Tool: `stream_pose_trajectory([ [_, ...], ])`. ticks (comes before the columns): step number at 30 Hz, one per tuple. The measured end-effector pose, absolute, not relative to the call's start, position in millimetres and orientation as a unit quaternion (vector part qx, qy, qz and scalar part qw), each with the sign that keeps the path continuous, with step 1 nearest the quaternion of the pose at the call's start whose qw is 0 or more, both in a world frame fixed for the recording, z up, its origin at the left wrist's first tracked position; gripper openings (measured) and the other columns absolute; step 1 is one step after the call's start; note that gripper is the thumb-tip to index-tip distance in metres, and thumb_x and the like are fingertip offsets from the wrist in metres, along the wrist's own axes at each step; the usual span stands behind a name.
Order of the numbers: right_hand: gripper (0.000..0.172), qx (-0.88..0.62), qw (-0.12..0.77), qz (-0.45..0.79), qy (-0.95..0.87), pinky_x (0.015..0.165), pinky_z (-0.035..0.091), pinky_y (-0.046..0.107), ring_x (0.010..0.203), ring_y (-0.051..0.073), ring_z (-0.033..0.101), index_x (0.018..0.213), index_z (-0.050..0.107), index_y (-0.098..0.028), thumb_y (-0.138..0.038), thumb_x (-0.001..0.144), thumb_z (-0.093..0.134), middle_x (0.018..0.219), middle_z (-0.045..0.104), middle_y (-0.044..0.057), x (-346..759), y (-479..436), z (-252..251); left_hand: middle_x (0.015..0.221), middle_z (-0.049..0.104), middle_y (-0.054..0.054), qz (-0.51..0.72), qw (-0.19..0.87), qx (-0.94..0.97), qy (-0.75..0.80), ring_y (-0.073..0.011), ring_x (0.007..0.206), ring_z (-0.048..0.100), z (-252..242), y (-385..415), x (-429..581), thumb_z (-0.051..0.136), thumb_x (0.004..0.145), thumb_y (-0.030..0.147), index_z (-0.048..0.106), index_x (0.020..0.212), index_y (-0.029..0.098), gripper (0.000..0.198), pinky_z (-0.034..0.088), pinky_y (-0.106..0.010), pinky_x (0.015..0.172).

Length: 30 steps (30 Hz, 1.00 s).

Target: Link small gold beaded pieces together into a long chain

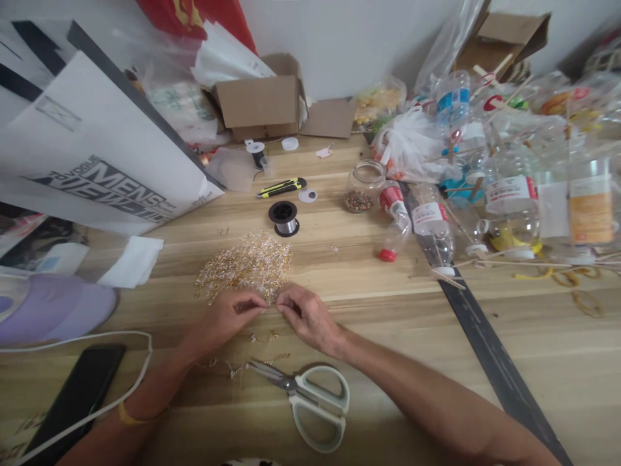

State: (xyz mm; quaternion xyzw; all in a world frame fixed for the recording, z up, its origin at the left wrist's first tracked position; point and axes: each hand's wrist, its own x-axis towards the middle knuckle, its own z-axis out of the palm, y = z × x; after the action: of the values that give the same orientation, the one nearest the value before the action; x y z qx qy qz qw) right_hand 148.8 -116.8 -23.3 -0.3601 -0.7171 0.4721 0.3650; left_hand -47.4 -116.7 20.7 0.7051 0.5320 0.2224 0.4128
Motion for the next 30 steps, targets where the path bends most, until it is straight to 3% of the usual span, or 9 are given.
stream_pose_trajectory([
  [5, 0.008, -0.368, 0.37, 0.484, -0.703, 0.058, 0.038, 0.022, 0.063, 0.011, 0.046, 0.081, 0.056, -0.016, -0.015, 0.087, 0.052, 0.07, 0.05, -0.001, 148, -117, -21, 0.073, 0.066, -0.003, 0.258, 0.411, 0.719, 0.498, -0.0156, 0.072, 0.059, 22, -116, -46, 0.063, 0.076, 0.015, 0.064, 0.065, 0.016, 0.011, 0.045, -0.026, 0.069],
  [9, 0.009, -0.371, 0.37, 0.496, -0.693, 0.058, 0.037, 0.022, 0.061, 0.01, 0.044, 0.08, 0.056, -0.016, -0.017, 0.087, 0.052, 0.069, 0.048, -0.002, 148, -117, -22, 0.081, 0.068, -0.005, 0.304, 0.476, 0.662, 0.494, -0.0169, 0.081, 0.062, 19, -116, -45, 0.065, 0.075, 0.017, 0.063, 0.065, 0.015, 0.011, 0.047, -0.028, 0.076],
  [16, 0.008, -0.369, 0.373, 0.511, -0.681, 0.058, 0.036, 0.022, 0.062, 0.01, 0.044, 0.081, 0.056, -0.016, -0.018, 0.087, 0.053, 0.07, 0.049, -0.001, 148, -117, -23, 0.062, 0.062, 0.0, 0.304, 0.533, 0.589, 0.526, -0.0109, 0.06, 0.056, 9, -117, -46, 0.068, 0.073, 0.023, 0.062, 0.067, 0.014, 0.013, 0.045, -0.022, 0.059],
  [20, 0.008, -0.368, 0.372, 0.515, -0.679, 0.059, 0.037, 0.022, 0.063, 0.01, 0.044, 0.081, 0.056, -0.016, -0.018, 0.088, 0.053, 0.07, 0.049, -0.001, 148, -117, -20, 0.06, 0.062, 0.001, 0.293, 0.534, 0.596, 0.524, -0.0105, 0.058, 0.056, 10, -116, -44, 0.067, 0.073, 0.021, 0.062, 0.067, 0.013, 0.012, 0.045, -0.021, 0.058],
  [26, 0.009, -0.371, 0.371, 0.522, -0.673, 0.059, 0.037, 0.022, 0.063, 0.011, 0.045, 0.082, 0.056, -0.016, -0.02, 0.088, 0.053, 0.069, 0.049, -0.001, 148, -117, -22, 0.075, 0.069, -0.004, 0.313, 0.541, 0.594, 0.506, -0.0132, 0.072, 0.063, 11, -117, -42, 0.067, 0.072, 0.018, 0.064, 0.068, 0.013, 0.007, 0.049, -0.023, 0.069],
  [30, 0.009, -0.372, 0.374, 0.52, -0.672, 0.058, 0.037, 0.022, 0.062, 0.01, 0.044, 0.08, 0.057, -0.016, -0.021, 0.088, 0.054, 0.069, 0.049, -0.001, 147, -117, -22, 0.06, 0.064, 0.0, 0.304, 0.571, 0.551, 0.526, -0.0104, 0.055, 0.058, 10, -117, -39, 0.068, 0.069, 0.02, 0.064, 0.069, 0.012, 0.009, 0.048, -0.021, 0.056],
])
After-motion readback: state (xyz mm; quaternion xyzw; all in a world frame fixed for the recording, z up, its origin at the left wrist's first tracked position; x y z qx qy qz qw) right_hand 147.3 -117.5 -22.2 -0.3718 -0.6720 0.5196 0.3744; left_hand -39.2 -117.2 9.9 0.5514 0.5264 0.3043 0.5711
